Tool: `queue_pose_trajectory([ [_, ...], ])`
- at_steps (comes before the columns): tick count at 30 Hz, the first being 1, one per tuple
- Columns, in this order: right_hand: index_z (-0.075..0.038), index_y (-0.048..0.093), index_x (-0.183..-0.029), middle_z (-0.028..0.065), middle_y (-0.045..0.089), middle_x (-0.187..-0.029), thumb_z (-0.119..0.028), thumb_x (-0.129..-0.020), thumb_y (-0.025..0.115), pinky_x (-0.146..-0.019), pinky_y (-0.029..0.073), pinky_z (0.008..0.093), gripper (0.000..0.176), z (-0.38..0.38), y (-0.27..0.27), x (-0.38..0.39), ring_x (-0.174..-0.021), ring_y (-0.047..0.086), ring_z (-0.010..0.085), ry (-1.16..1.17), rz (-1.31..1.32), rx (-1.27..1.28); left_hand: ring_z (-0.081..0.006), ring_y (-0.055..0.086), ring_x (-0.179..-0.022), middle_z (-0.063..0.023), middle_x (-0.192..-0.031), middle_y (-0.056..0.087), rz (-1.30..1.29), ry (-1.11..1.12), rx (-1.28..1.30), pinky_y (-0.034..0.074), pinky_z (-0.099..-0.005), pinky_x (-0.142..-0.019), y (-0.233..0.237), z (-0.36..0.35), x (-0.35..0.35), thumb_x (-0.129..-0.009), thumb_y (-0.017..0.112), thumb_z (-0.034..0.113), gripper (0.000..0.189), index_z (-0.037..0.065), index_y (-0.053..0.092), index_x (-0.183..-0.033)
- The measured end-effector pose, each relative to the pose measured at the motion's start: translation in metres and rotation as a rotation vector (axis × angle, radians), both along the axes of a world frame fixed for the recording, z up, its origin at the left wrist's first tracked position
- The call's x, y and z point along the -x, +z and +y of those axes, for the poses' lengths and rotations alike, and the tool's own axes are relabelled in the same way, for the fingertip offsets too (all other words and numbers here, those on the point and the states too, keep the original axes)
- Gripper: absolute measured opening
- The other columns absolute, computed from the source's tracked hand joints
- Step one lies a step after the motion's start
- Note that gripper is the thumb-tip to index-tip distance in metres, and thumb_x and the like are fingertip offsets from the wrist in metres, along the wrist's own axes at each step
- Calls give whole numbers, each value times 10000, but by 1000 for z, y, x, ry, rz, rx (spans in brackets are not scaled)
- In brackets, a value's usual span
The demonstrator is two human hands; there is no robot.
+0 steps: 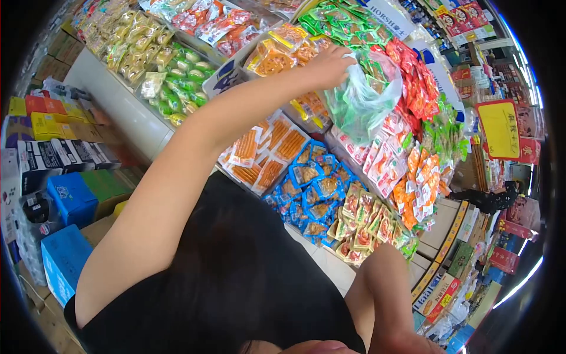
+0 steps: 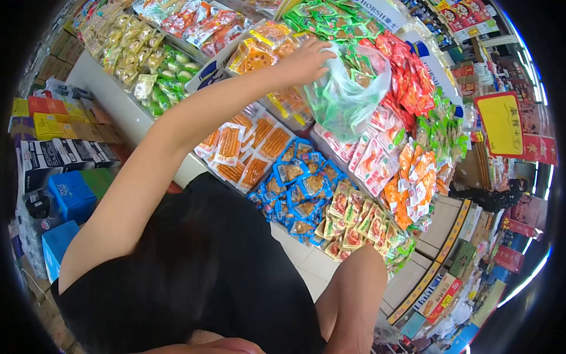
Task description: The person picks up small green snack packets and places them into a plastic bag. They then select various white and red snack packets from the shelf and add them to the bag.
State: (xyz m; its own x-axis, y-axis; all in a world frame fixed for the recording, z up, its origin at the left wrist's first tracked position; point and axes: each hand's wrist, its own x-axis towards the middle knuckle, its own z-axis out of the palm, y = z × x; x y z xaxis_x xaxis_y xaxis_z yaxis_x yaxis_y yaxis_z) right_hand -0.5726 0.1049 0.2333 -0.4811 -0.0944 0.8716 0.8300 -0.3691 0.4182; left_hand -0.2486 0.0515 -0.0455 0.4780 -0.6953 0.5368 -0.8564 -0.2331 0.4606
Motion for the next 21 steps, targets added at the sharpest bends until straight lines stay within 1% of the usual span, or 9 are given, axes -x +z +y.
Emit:
queue_pose_trajectory([
  [2, -13, 556, -1127, 166, 531, -1213, -244, -884, 563, -974, 305, 558, 336, 8, -1, 8, -1153, 459, 348, -126, -1, -50, -334, 383, -1232, -139, -1316, 457, 8, 20, -37, 338, -428, -1032, 4, 2, 10, -790, 624, 174, 406, 96, 569, -1185],
  [3, -13, 556, -1127, 166, 531, -1213, -244, -884, 563, -974, 305, 558, 336, 7, 5, 7, -1153, 459, 348, -128, -6, -41, -332, 377, -1241, -136, -1321, 457, 16, 20, -48, 336, -423, -1035, 2, 5, 15, -792, 623, 175, 414, 95, 564, -1193],
  [5, -4, 555, -1132, 173, 520, -1229, -231, -867, 579, -987, 301, 546, 349, 0, 22, -1, -1170, 439, 353, -576, -608, -344, -329, 361, -1263, -139, -1333, 455, 85, 3, -74, 328, -418, -1046, -1, 6, 20, -796, 617, 172, 427, 92, 556, -1210],
  [6, -4, 555, -1132, 173, 520, -1229, -231, -867, 579, -987, 301, 546, 349, 4, 13, 14, -1170, 439, 353, -572, -610, -337, -329, 361, -1263, -139, -1333, 455, 85, 4, -66, 328, -418, -1046, -6, 7, 23, -796, 617, 172, 427, 92, 556, -1210],
  [8, 9, 544, -1155, 186, 500, -1258, -213, -846, 595, -1009, 283, 537, 384, 11, -15, 49, -1204, 404, 361, -439, 243, 99, -340, 331, -1286, -152, -1369, 412, 87, -27, -141, 304, -438, -1065, -9, 8, 25, -819, 601, 160, 448, 84, 518, -1253],
  [12, 13, 533, -1181, 197, 474, -1292, -214, -825, 612, -1025, 259, 538, 429, 12, -16, 45, -1235, 371, 363, -295, 177, 102, -344, 334, -1284, -155, -1364, 419, 104, 3, -171, 301, -438, -1065, -6, 14, 35, -818, 602, 171, 443, 91, 524, -1247],
  [15, 4, 525, -1200, 199, 458, -1316, -220, -826, 617, -1038, 237, 550, 446, 14, -9, 47, -1251, 358, 375, -197, 41, 70, -347, 339, -1278, -160, -1357, 425, 61, 5, -154, 301, -440, -1063, -7, 19, 35, -817, 601, 173, 434, 93, 532, -1238],
  [17, -12, 514, -1232, 190, 430, -1354, -243, -837, 621, -1063, 202, 558, 470, 20, -10, 51, -1287, 308, 402, 454, 215, 248, -347, 338, -1278, -162, -1361, 419, 70, 22, -166, 301, -440, -1063, -9, 16, 35, -813, 607, 169, 432, 92, 537, -1232],
  [21, -4, 507, -1228, 184, 423, -1356, -240, -845, 613, -1053, 218, 544, 462, 15, -11, 59, -1289, 303, 383, 346, 200, 234, -348, 339, -1278, -157, -1367, 414, 90, 22, -149, 301, -441, -1064, 1, 17, 40, -807, 615, 170, 435, 92, 541, -1228],
])
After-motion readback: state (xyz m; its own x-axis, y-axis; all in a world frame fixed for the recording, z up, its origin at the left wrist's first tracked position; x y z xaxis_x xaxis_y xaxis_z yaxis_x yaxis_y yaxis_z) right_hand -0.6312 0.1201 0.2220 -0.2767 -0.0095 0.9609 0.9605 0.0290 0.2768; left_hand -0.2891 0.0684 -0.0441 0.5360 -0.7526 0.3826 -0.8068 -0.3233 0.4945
